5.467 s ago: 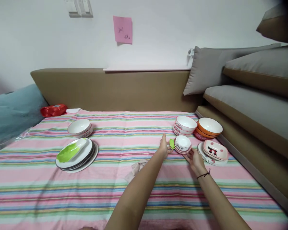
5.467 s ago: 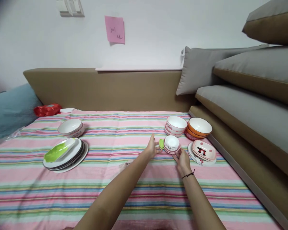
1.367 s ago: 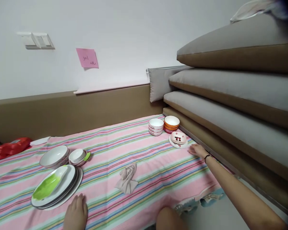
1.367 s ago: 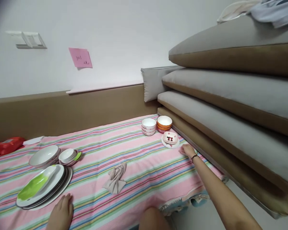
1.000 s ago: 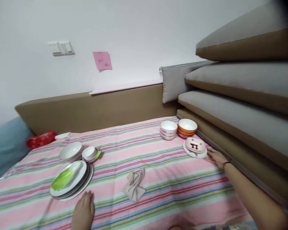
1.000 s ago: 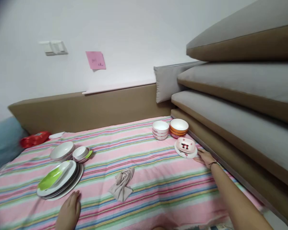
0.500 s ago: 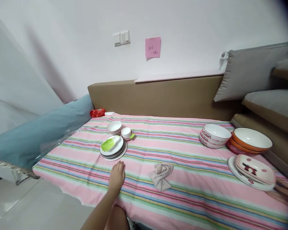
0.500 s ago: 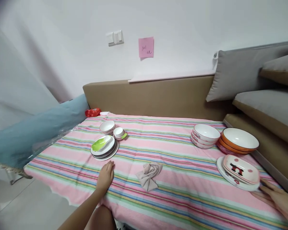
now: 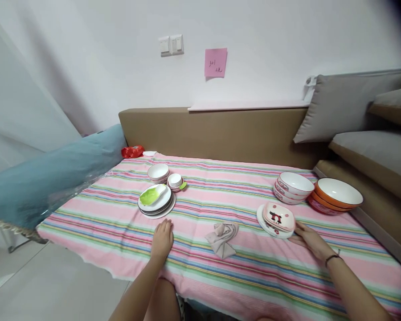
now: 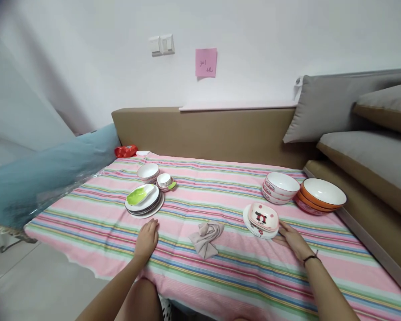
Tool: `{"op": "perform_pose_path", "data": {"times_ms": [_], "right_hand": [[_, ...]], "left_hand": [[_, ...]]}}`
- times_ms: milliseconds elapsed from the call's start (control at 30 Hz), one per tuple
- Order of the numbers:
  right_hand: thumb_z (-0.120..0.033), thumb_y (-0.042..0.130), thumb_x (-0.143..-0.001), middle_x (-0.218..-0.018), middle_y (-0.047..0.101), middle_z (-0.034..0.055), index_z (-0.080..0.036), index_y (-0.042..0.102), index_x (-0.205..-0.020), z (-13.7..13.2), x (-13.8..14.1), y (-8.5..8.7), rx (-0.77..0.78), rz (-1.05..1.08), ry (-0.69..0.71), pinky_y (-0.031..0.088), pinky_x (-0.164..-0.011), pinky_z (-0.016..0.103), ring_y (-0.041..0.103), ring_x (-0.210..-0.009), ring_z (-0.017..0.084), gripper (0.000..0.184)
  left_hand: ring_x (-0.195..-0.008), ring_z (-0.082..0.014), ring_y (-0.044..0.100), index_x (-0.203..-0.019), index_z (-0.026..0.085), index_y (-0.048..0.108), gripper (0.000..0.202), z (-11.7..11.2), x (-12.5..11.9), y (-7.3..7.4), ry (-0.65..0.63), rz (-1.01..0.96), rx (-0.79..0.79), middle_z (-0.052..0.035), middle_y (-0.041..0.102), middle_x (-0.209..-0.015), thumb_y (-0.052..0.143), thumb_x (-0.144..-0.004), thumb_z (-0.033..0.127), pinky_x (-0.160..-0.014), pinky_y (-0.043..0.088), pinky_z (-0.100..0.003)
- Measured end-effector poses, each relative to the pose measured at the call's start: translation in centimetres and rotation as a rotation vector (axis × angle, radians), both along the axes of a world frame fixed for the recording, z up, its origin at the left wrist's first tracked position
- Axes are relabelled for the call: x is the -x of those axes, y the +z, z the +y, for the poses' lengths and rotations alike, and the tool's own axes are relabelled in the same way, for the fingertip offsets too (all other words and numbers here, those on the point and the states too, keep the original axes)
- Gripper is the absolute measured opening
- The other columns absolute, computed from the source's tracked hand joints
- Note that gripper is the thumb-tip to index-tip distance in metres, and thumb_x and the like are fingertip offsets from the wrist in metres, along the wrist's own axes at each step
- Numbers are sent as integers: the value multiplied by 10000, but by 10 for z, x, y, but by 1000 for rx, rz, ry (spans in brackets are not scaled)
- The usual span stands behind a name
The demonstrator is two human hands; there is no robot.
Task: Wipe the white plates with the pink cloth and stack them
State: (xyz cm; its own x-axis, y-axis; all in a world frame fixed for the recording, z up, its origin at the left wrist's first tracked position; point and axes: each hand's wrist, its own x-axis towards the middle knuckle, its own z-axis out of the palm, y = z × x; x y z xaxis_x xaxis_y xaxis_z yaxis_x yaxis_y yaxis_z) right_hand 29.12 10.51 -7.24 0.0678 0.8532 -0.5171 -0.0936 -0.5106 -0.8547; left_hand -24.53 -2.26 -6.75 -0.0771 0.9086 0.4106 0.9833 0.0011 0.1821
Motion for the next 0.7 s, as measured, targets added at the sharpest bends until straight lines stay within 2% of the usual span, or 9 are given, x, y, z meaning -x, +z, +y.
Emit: {"op": "perform_pose_path", "data": {"times_ms": [133, 267, 433, 500, 567, 633, 700], "right_hand": [[-113, 520, -814, -1033, 730, 101, -195, 353, -1446, 16, 60, 5, 14, 15, 113, 596, -793, 365, 727, -791, 229, 659], [-138, 551, -811, -1069, 719, 102, -190, 419, -1403, 31, 117, 7, -34, 35, 230, 593, -783, 392, 722, -816, 232, 609], [-172, 599, -774, -1075, 719, 86, -194, 496, -1350, 47, 170, 9, -66, 58, 330, 573, -815, 405, 713, -869, 235, 586], [-172, 613, -753, -1051, 726, 81, -200, 531, -1323, 52, 188, 12, -74, 59, 368, 569, -815, 415, 711, -870, 238, 576], [-179, 628, -736, -1023, 733, 78, -204, 564, -1292, 56, 207, 13, -82, 57, 405, 569, -809, 426, 711, -861, 241, 560], [-192, 631, -731, -994, 739, 76, -205, 588, -1268, 59, 226, 14, -91, 52, 434, 569, -803, 430, 710, -850, 239, 539], [-205, 625, -731, -967, 744, 71, -208, 594, -1260, 61, 244, 13, -99, 43, 456, 572, -787, 433, 712, -826, 234, 529]], "left_hand": [[-1166, -279, 529, -1089, 149, 550, 312, -2, -3, -1, 9, -32, 1, -126, 628, -1159, 389, -825, 103, -997, 403, -453], [-1188, -282, 517, -1085, 141, 556, 319, -4, -4, -3, 11, -84, -3, -131, 628, -1165, 394, -816, 86, -1021, 389, -468], [-1181, -278, 528, -1038, 162, 575, 298, -5, 0, -3, 14, -193, -20, -122, 636, -1132, 399, -809, 88, -1018, 400, -481], [-1166, -261, 542, -1013, 170, 578, 300, -2, -7, -2, 28, -237, -38, -117, 637, -1117, 389, -799, 80, -1007, 419, -459], [-1150, -233, 557, -991, 179, 583, 310, 6, -25, 1, 44, -354, -68, -108, 634, -1123, 381, -781, 73, -1002, 434, -415], [-1167, -225, 550, -1005, 178, 604, 315, 18, -53, 4, 49, -827, -134, -105, 634, -1150, 436, -753, 93, -1069, 369, -401], [-1193, -231, 541, -1081, 169, 594, 344, 32, -82, 6, 165, -1397, -109, -123, 608, -1229, 513, -747, 146, -1089, 339, -381]]}}
